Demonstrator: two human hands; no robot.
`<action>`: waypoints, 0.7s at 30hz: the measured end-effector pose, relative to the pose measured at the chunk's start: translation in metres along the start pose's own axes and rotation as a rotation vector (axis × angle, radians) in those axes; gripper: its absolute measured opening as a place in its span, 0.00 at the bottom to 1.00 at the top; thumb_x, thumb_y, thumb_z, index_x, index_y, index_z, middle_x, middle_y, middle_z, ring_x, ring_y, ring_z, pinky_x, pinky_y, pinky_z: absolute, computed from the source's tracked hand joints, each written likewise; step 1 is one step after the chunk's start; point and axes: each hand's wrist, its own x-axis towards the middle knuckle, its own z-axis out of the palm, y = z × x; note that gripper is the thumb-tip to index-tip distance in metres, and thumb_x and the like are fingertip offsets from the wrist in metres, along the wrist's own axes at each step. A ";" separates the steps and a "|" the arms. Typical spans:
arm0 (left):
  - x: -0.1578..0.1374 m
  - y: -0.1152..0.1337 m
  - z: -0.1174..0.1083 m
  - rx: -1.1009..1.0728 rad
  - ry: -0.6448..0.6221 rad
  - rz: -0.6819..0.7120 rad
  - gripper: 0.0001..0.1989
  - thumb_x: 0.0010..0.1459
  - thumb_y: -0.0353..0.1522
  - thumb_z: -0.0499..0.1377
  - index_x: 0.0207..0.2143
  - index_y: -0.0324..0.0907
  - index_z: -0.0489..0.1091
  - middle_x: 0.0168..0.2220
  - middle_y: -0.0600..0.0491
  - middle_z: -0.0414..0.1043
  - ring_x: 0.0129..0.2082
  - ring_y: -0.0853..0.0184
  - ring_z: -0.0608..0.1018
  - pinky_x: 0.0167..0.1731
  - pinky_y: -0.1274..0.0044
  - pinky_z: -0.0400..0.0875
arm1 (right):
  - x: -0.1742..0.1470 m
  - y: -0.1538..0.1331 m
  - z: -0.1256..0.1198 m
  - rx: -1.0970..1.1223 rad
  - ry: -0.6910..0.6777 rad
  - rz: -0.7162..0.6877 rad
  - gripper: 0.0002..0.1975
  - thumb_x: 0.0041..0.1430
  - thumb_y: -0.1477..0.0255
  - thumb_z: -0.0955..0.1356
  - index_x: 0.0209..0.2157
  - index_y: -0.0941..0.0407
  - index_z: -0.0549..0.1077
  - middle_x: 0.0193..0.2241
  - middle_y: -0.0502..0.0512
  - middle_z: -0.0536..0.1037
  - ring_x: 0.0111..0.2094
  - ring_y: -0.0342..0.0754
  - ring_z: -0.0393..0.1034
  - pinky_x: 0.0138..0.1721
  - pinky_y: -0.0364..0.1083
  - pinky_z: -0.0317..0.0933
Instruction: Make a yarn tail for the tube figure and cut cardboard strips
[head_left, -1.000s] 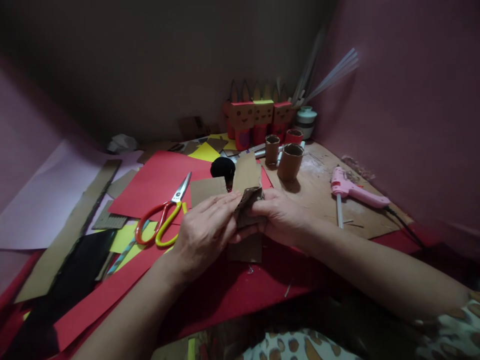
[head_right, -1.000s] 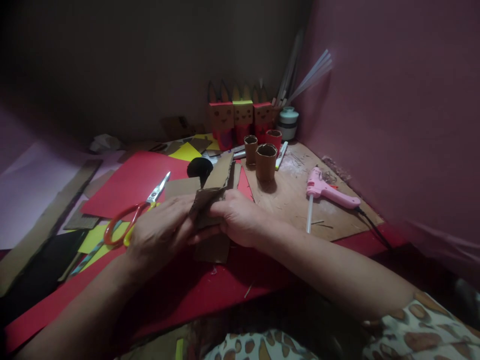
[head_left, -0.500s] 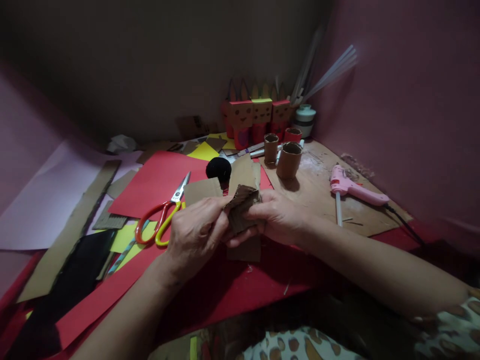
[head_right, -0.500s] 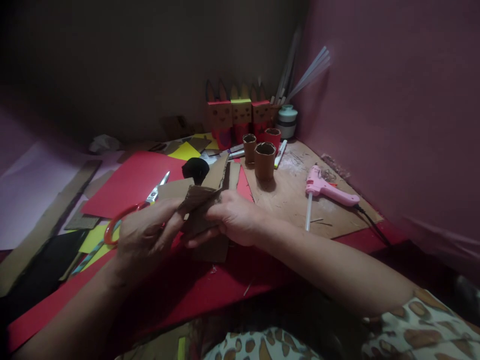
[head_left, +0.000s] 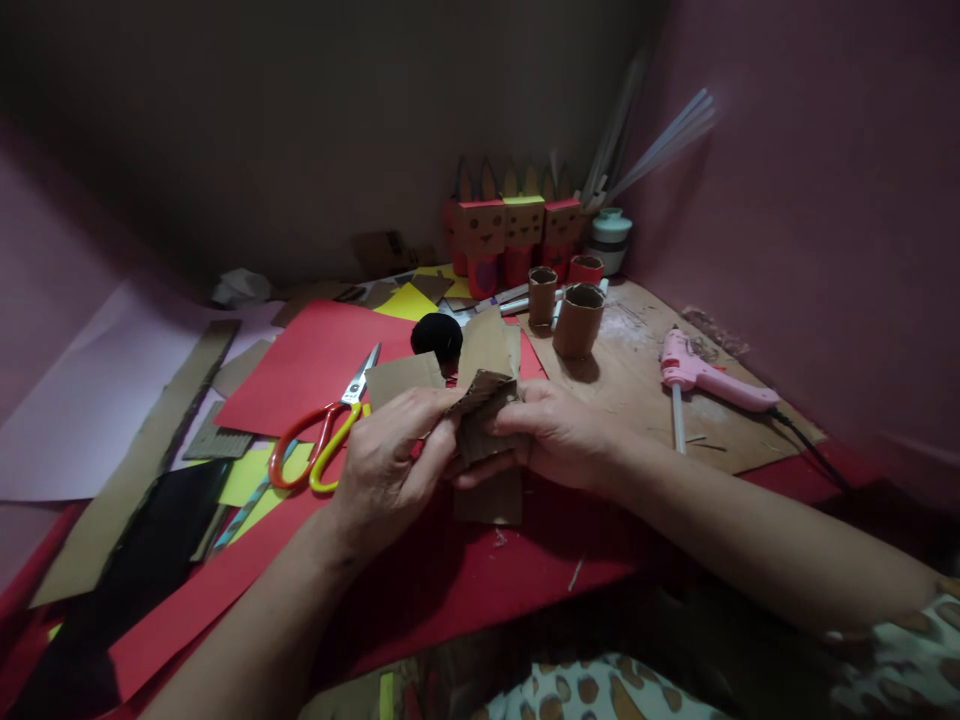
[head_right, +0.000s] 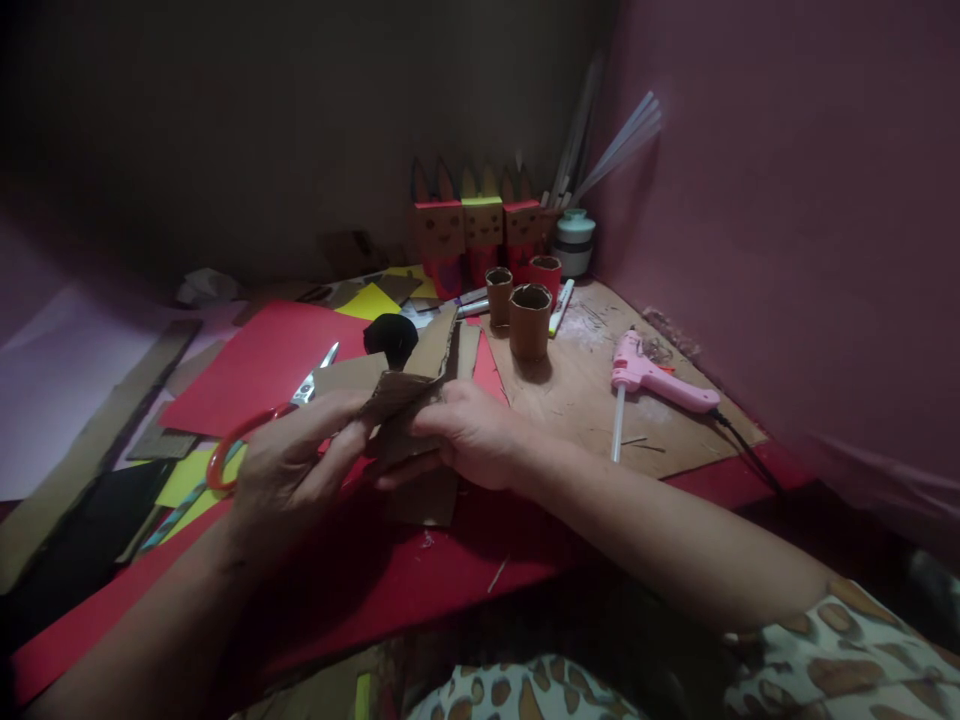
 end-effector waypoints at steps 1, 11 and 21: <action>0.000 0.000 0.001 -0.013 -0.008 0.014 0.13 0.59 0.27 0.50 0.44 0.40 0.69 0.40 0.50 0.75 0.38 0.68 0.76 0.37 0.78 0.69 | 0.002 0.001 0.000 0.009 0.018 -0.020 0.11 0.47 0.81 0.66 0.35 0.62 0.72 0.26 0.56 0.77 0.30 0.46 0.73 0.33 0.48 0.71; 0.001 0.008 0.008 0.023 0.055 -0.318 0.10 0.57 0.31 0.52 0.29 0.39 0.72 0.25 0.54 0.72 0.26 0.68 0.73 0.27 0.77 0.66 | 0.004 0.008 0.010 -0.177 0.206 -0.068 0.15 0.46 0.83 0.63 0.38 0.61 0.71 0.24 0.53 0.76 0.20 0.41 0.69 0.22 0.40 0.67; 0.009 0.005 -0.004 -0.534 0.071 -0.638 0.08 0.55 0.33 0.58 0.33 0.40 0.76 0.25 0.54 0.75 0.28 0.68 0.75 0.29 0.77 0.70 | -0.007 -0.005 0.007 -0.191 0.102 0.002 0.20 0.44 0.82 0.64 0.43 0.65 0.69 0.23 0.56 0.76 0.21 0.46 0.72 0.27 0.47 0.70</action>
